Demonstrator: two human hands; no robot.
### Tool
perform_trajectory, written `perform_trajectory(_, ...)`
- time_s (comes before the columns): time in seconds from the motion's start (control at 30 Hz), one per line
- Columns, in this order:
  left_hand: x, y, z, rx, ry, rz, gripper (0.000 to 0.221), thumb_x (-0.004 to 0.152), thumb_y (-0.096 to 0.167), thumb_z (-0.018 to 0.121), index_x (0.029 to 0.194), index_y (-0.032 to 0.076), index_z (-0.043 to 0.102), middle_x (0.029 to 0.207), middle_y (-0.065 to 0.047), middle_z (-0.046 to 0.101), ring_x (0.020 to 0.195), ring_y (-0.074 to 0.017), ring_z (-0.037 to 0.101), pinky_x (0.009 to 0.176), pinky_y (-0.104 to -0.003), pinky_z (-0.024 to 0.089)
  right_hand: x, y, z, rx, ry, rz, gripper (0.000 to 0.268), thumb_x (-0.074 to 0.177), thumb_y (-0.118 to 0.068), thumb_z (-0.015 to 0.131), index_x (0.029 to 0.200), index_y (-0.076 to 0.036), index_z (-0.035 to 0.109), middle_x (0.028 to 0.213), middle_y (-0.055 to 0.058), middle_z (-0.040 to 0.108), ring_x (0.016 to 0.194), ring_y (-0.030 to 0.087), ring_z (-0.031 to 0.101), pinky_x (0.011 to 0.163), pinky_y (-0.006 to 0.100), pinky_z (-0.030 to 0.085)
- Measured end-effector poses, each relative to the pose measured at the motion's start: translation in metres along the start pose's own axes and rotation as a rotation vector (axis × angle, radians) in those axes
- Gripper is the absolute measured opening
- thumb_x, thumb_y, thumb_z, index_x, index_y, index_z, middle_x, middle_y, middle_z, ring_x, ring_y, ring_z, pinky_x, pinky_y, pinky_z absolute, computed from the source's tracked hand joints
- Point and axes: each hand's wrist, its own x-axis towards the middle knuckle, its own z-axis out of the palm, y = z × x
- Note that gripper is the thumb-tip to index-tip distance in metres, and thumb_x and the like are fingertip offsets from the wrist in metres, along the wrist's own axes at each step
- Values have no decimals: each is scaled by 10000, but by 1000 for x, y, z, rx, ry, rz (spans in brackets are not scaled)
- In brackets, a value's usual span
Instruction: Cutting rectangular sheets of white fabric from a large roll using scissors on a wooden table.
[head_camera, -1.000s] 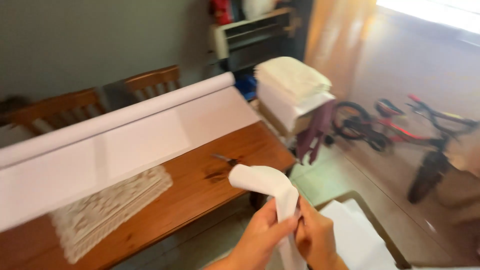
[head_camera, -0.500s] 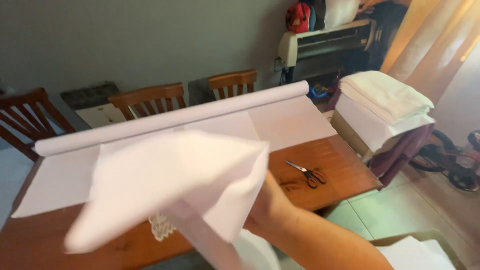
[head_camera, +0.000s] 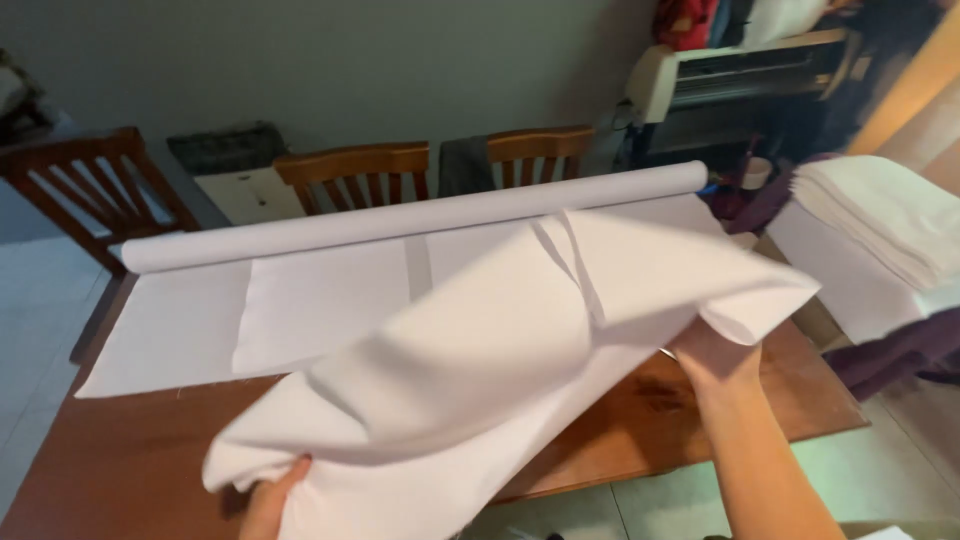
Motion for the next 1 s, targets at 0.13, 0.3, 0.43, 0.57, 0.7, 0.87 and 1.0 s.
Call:
perform_trajectory(0.13, 76, 3, 19, -242, -133, -59, 507, 836, 39, 731, 1308, -97, 606, 1221, -266, 669, 1071, -399, 636, 915, -485, 493, 31, 57, -157, -192, 115, 66, 523, 950, -169, 531, 1472, -156, 503, 1478, 49, 576, 1331, 230, 544, 1133, 419, 438)
perform_trajectory(0.3, 161, -31, 52, 128, 6, 25, 207, 813, 108, 814, 1004, 52, 759, 919, -133, 769, 793, -259, 679, 753, -363, 527, 27, 80, -342, -454, 466, 249, 136, 884, -84, 633, 885, -180, 538, 951, 0, 666, 956, 246, 665, 912, 514, 555)
perform_trajectory(0.43, 119, 9, 60, 268, 65, -163, 259, 911, 209, 737, 1132, 74, 762, 1128, -112, 743, 993, -308, 672, 886, -413, 532, 41, 55, -309, -816, 643, 400, 597, 1048, -573, 461, 1329, -50, 523, 1188, 204, 623, 1071, 368, 612, 904, 534, 493)
perform_trajectory(0.57, 125, 6, 58, 419, 12, -141, 328, 935, 249, 710, 1211, 75, 740, 1155, -97, 747, 1015, -280, 683, 893, -393, 541, 80, 46, -230, -1401, 708, 463, 588, 925, -418, 715, 1086, 146, 679, 996, 254, 673, 839, 378, 670, 735, 489, 585)
perform_trajectory(0.7, 142, -18, 36, 485, 19, -128, 317, 933, 286, 727, 1185, 96, 759, 1207, -79, 740, 1079, -265, 676, 944, -371, 519, 106, 54, -241, -1720, 501, 601, 552, 755, -454, 848, 1026, 15, 739, 1073, 141, 653, 861, 287, 672, 787, 369, 538)
perform_trajectory(0.87, 191, -86, -15, 388, 180, -40, 259, 882, 215, 789, 1067, 34, 783, 1024, -127, 773, 927, -275, 705, 856, -376, 538, 128, 57, -360, -1517, 413, 265, 250, 879, -115, 810, 718, -17, 645, 716, 117, 597, 628, 238, 553, 547, 378, 443)
perform_trajectory(1.0, 178, -62, -18, 461, 153, -110, 307, 906, 294, 747, 1130, 86, 776, 1080, -77, 782, 973, -263, 709, 849, -372, 541, 131, 61, -314, -1706, 570, 562, 277, 815, -94, 701, 1003, 95, 776, 889, 232, 720, 767, 338, 649, 681, 424, 581)
